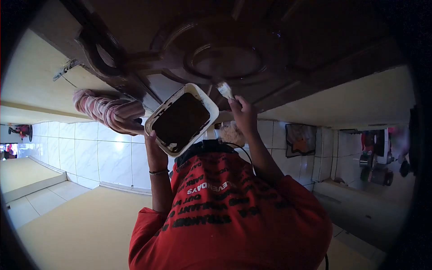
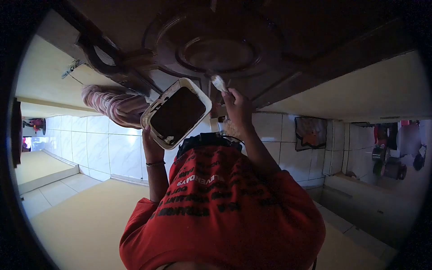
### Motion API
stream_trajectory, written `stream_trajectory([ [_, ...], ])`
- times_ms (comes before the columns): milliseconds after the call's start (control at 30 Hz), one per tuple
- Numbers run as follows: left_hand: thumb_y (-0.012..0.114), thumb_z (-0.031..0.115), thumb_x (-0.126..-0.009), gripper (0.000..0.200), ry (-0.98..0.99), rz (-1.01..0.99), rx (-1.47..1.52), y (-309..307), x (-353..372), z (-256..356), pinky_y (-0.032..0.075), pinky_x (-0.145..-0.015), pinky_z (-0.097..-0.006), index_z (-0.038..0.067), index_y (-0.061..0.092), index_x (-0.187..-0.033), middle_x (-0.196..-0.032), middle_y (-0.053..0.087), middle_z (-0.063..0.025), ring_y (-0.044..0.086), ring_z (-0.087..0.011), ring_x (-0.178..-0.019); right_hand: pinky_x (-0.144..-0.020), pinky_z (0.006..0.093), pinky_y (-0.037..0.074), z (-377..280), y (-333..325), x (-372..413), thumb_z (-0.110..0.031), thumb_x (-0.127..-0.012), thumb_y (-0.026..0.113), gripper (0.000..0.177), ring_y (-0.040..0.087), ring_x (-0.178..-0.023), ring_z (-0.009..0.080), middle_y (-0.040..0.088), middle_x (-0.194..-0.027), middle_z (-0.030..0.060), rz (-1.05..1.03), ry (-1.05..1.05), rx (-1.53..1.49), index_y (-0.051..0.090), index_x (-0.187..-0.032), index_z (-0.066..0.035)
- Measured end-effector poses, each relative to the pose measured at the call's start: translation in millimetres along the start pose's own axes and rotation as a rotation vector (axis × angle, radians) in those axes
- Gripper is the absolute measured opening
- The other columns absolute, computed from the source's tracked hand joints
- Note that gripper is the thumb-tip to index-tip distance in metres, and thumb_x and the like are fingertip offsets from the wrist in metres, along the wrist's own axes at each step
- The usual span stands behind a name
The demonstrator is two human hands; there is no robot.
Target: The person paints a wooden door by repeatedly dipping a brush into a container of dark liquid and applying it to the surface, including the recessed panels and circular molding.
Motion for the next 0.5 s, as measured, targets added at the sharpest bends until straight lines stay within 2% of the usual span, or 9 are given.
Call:
stream_trajectory([
  [133, 0.051, 0.033, -0.089, 0.062, 0.009, 0.009, 0.001, -3, 4, 0, 0.035, -0.109, -0.0382, 0.002, 0.037, -0.141, -0.137, 0.048, -0.0133, 0.045, -0.025, -0.129, -0.076, 0.0401, 0.053, -50, -15, -32, -0.032, -0.091, 0.064, 0.037, 0.068, -0.089, 0.035, 0.07, -0.093, 0.0207, -0.103, -0.102, 0.067, 0.067, -0.106, 0.001],
  [200, 0.051, 0.033, -0.089, 0.062, 0.01, 0.019, 0.003, -5, 5, 0, 0.035, -0.109, -0.0383, 0.002, 0.037, -0.141, -0.137, 0.047, -0.0134, 0.045, -0.025, -0.13, -0.075, 0.034, 0.052, -62, -16, -44, -0.03, -0.09, 0.067, 0.036, 0.07, -0.086, 0.0257, 0.071, -0.094, 0.0194, -0.114, -0.212, 0.089, 0.068, -0.108, 0.001],
  [233, 0.051, 0.033, -0.09, 0.061, 0.017, 0.019, -0.002, -8, 3, -1, 0.035, -0.109, -0.0384, 0.002, 0.037, -0.141, -0.137, 0.047, -0.0133, 0.045, -0.0251, -0.13, -0.075, 0.034, 0.052, -63, -16, -48, -0.03, -0.09, 0.067, 0.036, 0.07, -0.086, 0.0257, 0.071, -0.094, 0.0194, -0.113, -0.214, 0.087, 0.068, -0.108, 0.001],
  [300, 0.051, 0.033, -0.09, 0.061, 0.027, 0.019, -0.007, -7, 3, 0, 0.035, -0.109, -0.0385, 0.002, 0.037, -0.141, -0.137, 0.047, -0.0132, 0.045, -0.0251, -0.13, -0.071, 0.0305, 0.051, -60, -21, -52, -0.03, -0.091, 0.066, 0.034, 0.069, -0.082, 0.0198, 0.071, -0.089, 0.0159, -0.051, -0.16, -0.044, 0.068, -0.108, 0.001],
  [333, 0.051, 0.032, -0.09, 0.061, 0.03, 0.018, 0.016, -5, 4, 0, 0.035, -0.109, -0.0385, 0.002, 0.037, -0.141, -0.138, 0.047, -0.0132, 0.045, -0.025, -0.13, -0.071, 0.0305, 0.051, -59, -24, -52, -0.03, -0.091, 0.066, 0.034, 0.069, -0.082, 0.0198, 0.071, -0.089, 0.0159, -0.051, -0.161, -0.044, 0.068, -0.108, 0.001],
  [400, 0.052, 0.032, -0.09, 0.061, 0.032, 0.021, 0.041, -1, 5, 1, 0.035, -0.109, -0.0386, 0.001, 0.037, -0.141, -0.138, 0.047, -0.0131, 0.045, -0.025, -0.13, -0.065, 0.0268, 0.048, -52, -32, -46, -0.029, -0.094, 0.064, 0.033, 0.063, -0.071, 0.0117, 0.067, -0.076, 0.0074, 0.035, -0.084, -0.213, 0.066, -0.106, 0.001],
  [433, 0.052, 0.032, -0.09, 0.062, 0.034, 0.021, 0.032, 0, 5, 2, 0.035, -0.109, -0.0385, 0.002, 0.036, -0.141, -0.138, 0.047, -0.0131, 0.045, -0.025, -0.13, -0.065, 0.0268, 0.048, -46, -31, -40, -0.029, -0.094, 0.064, 0.033, 0.063, -0.071, 0.0117, 0.067, -0.076, 0.0074, 0.032, -0.082, -0.213, 0.066, -0.106, 0.001],
  [500, 0.052, 0.032, -0.09, 0.062, 0.035, 0.023, 0.025, -1, 4, 2, 0.035, -0.109, -0.0385, 0.002, 0.036, -0.141, -0.138, 0.047, -0.0131, 0.044, -0.0251, -0.13, -0.06, 0.0245, 0.044, -18, -20, -25, -0.03, -0.096, 0.061, 0.033, 0.053, -0.065, 0.0068, 0.057, -0.068, 0.0003, 0.041, 0.161, -0.397, 0.064, -0.104, 0.001],
])
Point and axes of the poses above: each hand's wrist, its own x-axis away from the middle knuckle, its own y-axis out of the palm, z = x × y, the point moved 3 cm from there along -x, towards the middle knuckle
